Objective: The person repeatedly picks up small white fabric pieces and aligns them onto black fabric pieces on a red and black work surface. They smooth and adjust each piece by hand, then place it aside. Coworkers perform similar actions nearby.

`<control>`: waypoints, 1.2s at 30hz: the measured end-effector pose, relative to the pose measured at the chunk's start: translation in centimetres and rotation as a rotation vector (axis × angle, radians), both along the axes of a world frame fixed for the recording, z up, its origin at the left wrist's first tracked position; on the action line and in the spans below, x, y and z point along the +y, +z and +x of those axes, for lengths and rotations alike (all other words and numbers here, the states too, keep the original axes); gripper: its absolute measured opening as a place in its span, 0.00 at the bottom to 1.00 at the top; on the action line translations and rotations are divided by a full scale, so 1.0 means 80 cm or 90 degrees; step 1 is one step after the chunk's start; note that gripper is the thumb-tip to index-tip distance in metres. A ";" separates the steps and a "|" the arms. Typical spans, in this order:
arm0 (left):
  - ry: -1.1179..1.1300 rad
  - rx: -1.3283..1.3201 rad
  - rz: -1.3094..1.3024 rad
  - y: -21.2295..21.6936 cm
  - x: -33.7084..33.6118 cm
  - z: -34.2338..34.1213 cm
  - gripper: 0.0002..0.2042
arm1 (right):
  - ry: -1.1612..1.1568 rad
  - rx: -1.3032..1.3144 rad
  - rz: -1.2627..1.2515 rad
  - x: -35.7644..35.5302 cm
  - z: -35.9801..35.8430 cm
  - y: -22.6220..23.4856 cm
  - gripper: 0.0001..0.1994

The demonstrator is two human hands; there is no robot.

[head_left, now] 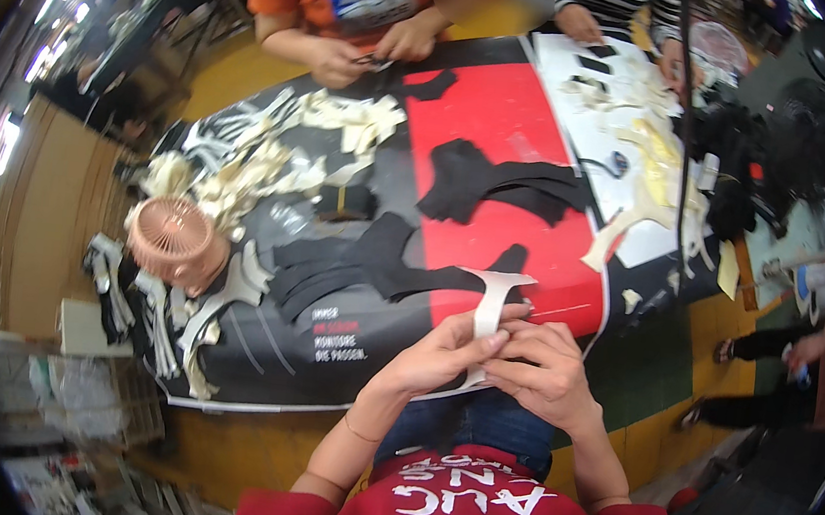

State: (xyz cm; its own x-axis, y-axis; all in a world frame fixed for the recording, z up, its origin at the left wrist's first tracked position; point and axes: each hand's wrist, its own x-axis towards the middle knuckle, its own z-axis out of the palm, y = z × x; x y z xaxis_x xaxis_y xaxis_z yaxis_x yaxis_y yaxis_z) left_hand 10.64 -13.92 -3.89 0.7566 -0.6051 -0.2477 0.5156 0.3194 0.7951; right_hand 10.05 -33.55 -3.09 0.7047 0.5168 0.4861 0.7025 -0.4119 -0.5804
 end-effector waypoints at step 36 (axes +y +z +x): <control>-0.035 -0.001 -0.052 -0.010 0.028 -0.021 0.22 | -0.129 0.238 0.165 0.007 0.032 0.005 0.05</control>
